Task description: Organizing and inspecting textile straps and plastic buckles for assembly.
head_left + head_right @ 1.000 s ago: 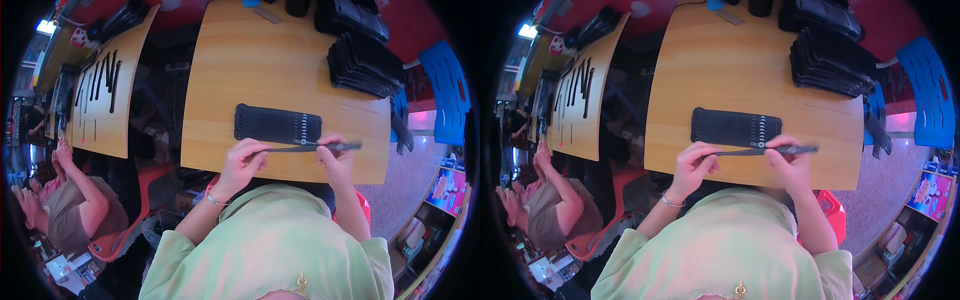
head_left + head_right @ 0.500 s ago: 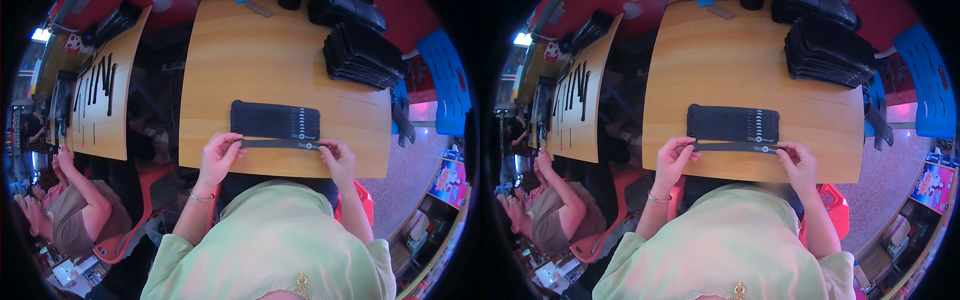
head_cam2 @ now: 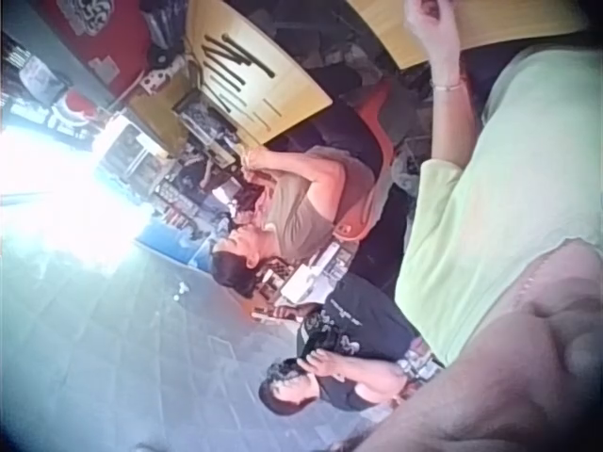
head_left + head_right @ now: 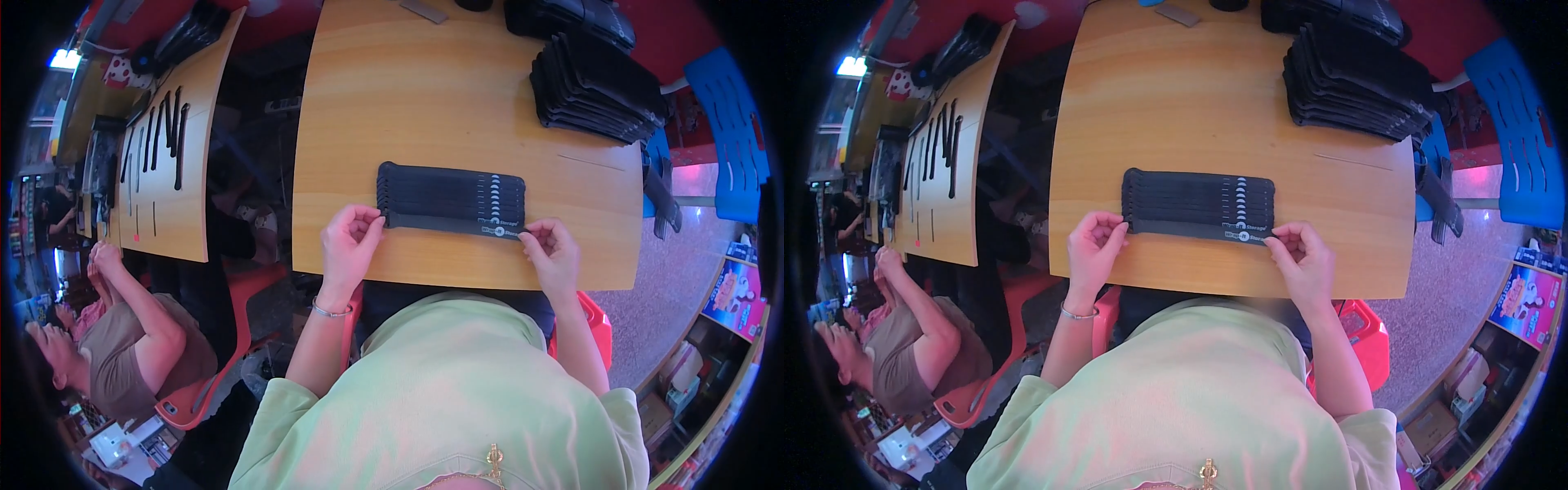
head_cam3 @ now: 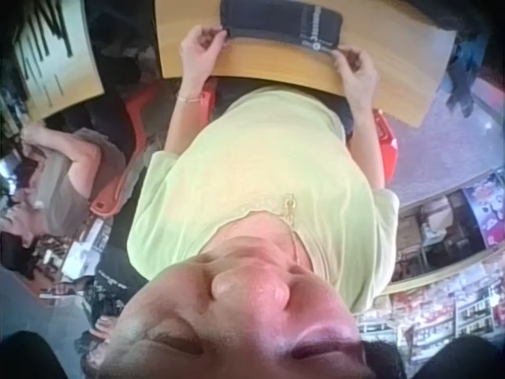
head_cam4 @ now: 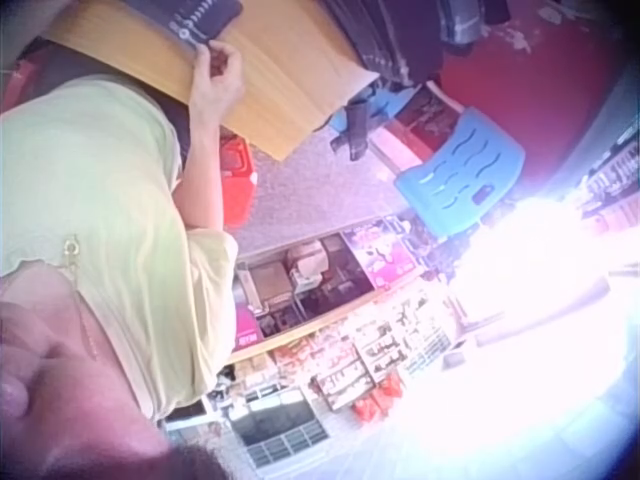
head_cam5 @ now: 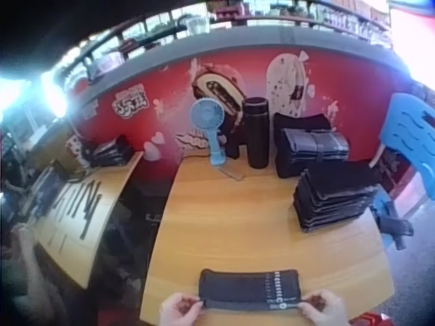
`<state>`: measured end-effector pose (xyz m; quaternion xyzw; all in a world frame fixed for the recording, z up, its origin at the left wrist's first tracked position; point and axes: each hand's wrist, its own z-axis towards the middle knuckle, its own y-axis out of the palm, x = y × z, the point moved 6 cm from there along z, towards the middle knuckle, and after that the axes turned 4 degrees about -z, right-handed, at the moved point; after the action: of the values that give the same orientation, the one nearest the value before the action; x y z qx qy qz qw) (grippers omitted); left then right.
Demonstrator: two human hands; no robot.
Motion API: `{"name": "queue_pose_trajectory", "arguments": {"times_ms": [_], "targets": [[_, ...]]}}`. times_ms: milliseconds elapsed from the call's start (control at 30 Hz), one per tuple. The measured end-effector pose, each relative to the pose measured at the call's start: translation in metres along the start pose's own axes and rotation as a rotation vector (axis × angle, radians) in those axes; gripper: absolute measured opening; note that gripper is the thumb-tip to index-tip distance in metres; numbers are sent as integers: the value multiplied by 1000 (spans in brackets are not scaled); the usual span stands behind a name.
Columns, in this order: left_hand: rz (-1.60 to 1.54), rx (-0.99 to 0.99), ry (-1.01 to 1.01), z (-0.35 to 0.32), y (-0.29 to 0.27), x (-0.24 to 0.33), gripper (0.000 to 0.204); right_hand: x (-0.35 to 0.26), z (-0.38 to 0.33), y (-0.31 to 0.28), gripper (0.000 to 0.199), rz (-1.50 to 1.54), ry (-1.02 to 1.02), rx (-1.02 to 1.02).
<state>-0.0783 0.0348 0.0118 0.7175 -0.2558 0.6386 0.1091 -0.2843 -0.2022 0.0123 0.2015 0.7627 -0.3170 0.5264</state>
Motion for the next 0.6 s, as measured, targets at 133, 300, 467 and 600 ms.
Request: {"name": "queue_pose_trajectory", "arguments": {"times_ms": [133,300,467,600], "targets": [[18,15,18,3,-1,-3,8,1,2,2,13,-19,-34,6],[17,22,25,4,-1,-7,8,3,3,2,14,-33,-41,16],[11,26,14,4,0,-7,8,3,4,2,14,-51,-50,23],[18,34,14,5,0,-7,8,4,5,2,14,-56,-39,19]]}}
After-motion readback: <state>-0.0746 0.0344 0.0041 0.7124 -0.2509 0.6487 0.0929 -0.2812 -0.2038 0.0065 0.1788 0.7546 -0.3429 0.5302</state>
